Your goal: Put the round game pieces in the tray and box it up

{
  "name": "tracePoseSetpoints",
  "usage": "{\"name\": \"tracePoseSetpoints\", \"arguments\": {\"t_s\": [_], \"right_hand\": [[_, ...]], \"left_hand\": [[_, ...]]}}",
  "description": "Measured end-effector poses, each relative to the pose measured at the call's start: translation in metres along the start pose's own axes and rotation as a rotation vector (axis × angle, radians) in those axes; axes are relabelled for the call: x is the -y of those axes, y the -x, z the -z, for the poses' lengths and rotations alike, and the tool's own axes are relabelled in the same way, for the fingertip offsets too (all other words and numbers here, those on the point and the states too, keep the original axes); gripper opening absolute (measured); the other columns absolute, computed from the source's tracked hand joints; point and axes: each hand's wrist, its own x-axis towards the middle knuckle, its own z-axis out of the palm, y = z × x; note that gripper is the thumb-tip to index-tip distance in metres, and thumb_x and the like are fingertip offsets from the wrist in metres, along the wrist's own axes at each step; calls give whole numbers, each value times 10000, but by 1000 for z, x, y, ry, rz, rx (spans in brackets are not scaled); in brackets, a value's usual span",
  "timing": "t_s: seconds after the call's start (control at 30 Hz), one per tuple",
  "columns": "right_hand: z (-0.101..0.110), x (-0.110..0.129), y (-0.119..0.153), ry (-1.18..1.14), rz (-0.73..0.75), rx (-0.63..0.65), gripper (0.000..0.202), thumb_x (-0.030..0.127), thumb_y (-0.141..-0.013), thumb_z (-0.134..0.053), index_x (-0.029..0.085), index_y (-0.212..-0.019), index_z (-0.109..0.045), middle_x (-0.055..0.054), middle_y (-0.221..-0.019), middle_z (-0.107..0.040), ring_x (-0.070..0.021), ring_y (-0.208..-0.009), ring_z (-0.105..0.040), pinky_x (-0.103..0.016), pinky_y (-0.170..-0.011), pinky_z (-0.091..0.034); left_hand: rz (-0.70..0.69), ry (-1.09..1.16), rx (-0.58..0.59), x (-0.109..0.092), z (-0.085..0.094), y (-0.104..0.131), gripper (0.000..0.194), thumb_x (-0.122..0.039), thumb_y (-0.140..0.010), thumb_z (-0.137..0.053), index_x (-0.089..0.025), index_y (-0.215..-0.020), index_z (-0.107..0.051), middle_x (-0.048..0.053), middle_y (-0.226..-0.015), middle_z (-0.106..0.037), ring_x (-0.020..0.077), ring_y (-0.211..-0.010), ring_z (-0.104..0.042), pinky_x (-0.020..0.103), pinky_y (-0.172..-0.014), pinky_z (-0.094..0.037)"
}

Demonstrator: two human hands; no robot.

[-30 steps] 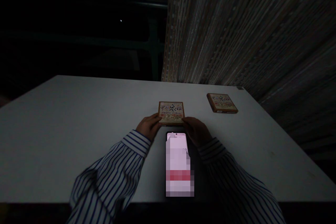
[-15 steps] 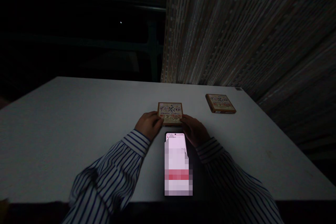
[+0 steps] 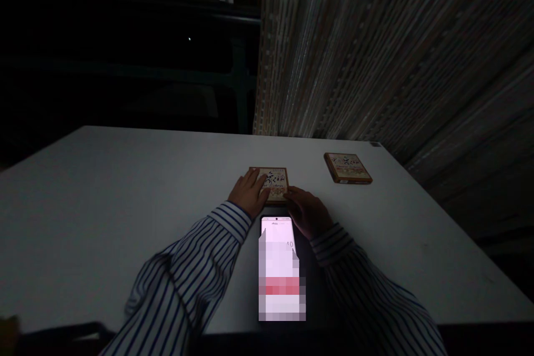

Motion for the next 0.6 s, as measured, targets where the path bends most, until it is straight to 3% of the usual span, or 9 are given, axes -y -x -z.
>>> {"name": "tracePoseSetpoints", "arguments": {"t_s": [0.13, 0.27, 0.4, 0.6], "right_hand": [[1, -2, -10, -11, 1, 20, 271, 250, -870, -377, 178, -1046, -571, -93, -1117, -602, -195, -985, -561, -347, -840, -460], [-3, -3, -31, 44, 37, 49, 369, 255, -881, -341, 144, -1204, -479, -125, -1278, -485, -219, -1147, -457, -370, -912, -419], [-14, -5, -48, 86, 12, 118, 420, 274, -877, -351, 113, -1257, -429, -138, -1317, -440, -220, -1207, -393, -375, -958, -376], [-22, -8, -48, 155, -15, 197, 464, 288, -888, -292, 96, -1300, -383, -125, -1380, -358, -219, -1245, -339, -379, -995, -312]], "left_hand": [[12, -15, 13, -1, -1, 1, 474, -375, -855, -354, -119, -1245, -443, 169, -1366, -360, 284, -1299, -240, 499, -1017, -256], [11, -22, -4, -3, -1, 2, 465, -373, -855, -358, -128, -1239, -451, 170, -1359, -370, 291, -1294, -250, 508, -1001, -276], [9, -35, -17, -3, -1, 1, 459, -363, -850, -378, -129, -1238, -456, 169, -1350, -384, 292, -1284, -272, 500, -998, -289], [55, -15, -18, -2, 9, -7, 392, -370, -854, -370, -164, -1139, -543, 102, -1264, -484, 241, -1187, -399, 422, -986, -340]]}}
